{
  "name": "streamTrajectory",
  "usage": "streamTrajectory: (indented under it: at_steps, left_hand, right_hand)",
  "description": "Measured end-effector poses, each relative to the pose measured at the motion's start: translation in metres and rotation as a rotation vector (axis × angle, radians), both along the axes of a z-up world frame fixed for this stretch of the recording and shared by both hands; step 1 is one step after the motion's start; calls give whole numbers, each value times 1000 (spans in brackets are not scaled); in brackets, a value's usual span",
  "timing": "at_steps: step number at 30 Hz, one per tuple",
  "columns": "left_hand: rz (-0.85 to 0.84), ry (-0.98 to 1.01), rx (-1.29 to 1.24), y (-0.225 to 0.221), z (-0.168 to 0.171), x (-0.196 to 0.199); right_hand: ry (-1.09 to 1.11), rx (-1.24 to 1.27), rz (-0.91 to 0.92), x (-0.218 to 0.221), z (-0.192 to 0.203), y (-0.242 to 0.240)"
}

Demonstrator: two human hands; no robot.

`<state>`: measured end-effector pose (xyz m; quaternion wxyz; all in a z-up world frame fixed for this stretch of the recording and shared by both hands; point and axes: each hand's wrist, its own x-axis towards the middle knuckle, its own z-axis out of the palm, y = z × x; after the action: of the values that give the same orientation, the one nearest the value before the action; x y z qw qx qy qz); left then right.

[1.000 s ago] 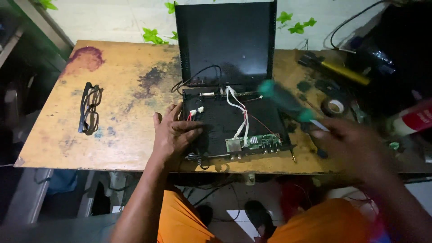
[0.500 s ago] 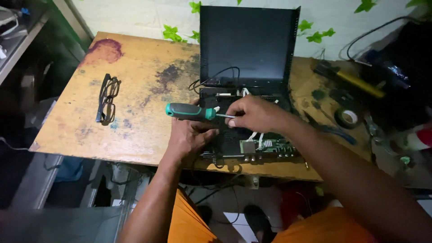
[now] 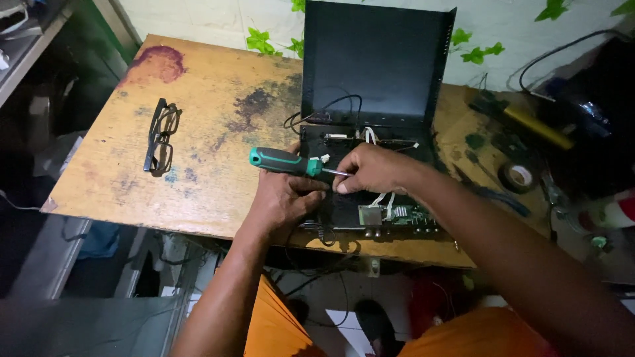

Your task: The person is repairing or assembling the internal components of an electronic device, using a screwdriver to secure parts and organizing the internal wiring.

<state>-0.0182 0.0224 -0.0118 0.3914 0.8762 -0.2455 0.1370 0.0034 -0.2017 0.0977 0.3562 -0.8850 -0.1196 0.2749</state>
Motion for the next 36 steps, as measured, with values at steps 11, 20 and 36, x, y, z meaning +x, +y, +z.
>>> streamTrajectory:
  at_steps: [11,20,36]
  left_hand:
    - [5,67,20,0,9,-1]
    - [46,87,55,2,-23,9]
    - [58,330,11,-8,62,-18]
  right_hand:
    - [-73,-62,-21,1,-11,1]
    - [-93,-21,-44,-1,-11,4]
    - [-156,-63,-15,-2,-16,4]
